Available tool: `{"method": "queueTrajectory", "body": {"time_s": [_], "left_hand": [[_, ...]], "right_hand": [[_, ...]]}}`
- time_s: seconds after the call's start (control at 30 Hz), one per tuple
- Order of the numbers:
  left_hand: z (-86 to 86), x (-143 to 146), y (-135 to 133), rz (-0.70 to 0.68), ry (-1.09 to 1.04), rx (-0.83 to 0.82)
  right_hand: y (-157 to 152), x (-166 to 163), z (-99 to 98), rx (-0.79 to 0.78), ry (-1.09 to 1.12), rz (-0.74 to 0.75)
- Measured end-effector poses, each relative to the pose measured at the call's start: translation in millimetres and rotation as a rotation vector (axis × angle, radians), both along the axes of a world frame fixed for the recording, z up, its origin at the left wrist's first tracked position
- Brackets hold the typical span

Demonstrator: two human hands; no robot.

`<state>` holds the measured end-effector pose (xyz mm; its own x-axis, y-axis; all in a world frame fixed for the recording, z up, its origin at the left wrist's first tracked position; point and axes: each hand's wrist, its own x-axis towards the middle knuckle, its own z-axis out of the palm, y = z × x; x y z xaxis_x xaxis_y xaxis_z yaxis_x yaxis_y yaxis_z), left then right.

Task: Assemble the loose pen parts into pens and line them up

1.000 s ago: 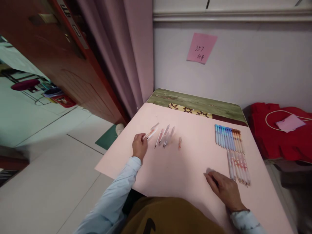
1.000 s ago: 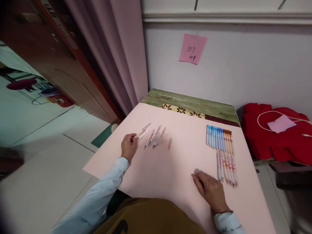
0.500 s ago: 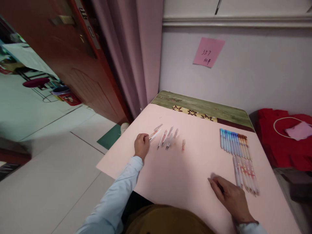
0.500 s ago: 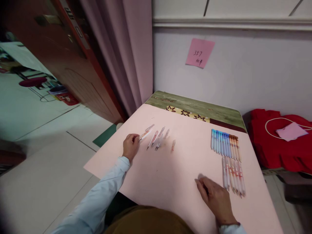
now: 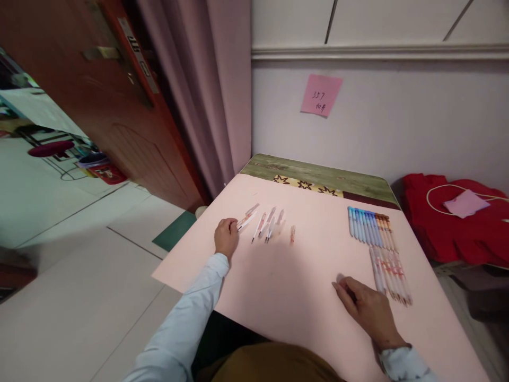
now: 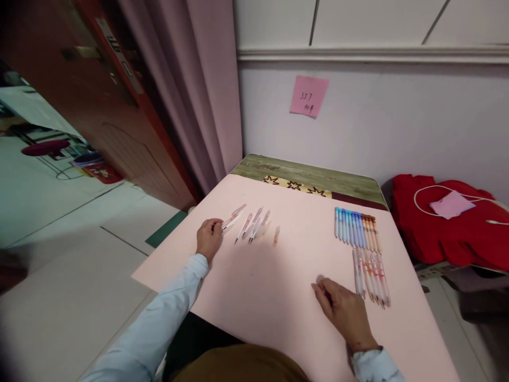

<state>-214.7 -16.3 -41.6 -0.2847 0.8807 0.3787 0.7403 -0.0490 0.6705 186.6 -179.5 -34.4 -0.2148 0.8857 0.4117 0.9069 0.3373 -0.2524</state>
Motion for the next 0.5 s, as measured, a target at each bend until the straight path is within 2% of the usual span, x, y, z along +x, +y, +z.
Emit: {"method": "queueTrajectory", "body": {"time_s": [0.27,0.5], "left_hand": [[12.0,11,-7,-0.120,0.225,-0.126],[18.4,15,-8,-0.198,0.268,-0.152]], "right_hand": [[0,0,-0.8,-0.007,-0.007,-0.012],[1,-2,0.0,0.014,-0.008,-0.008]]}}
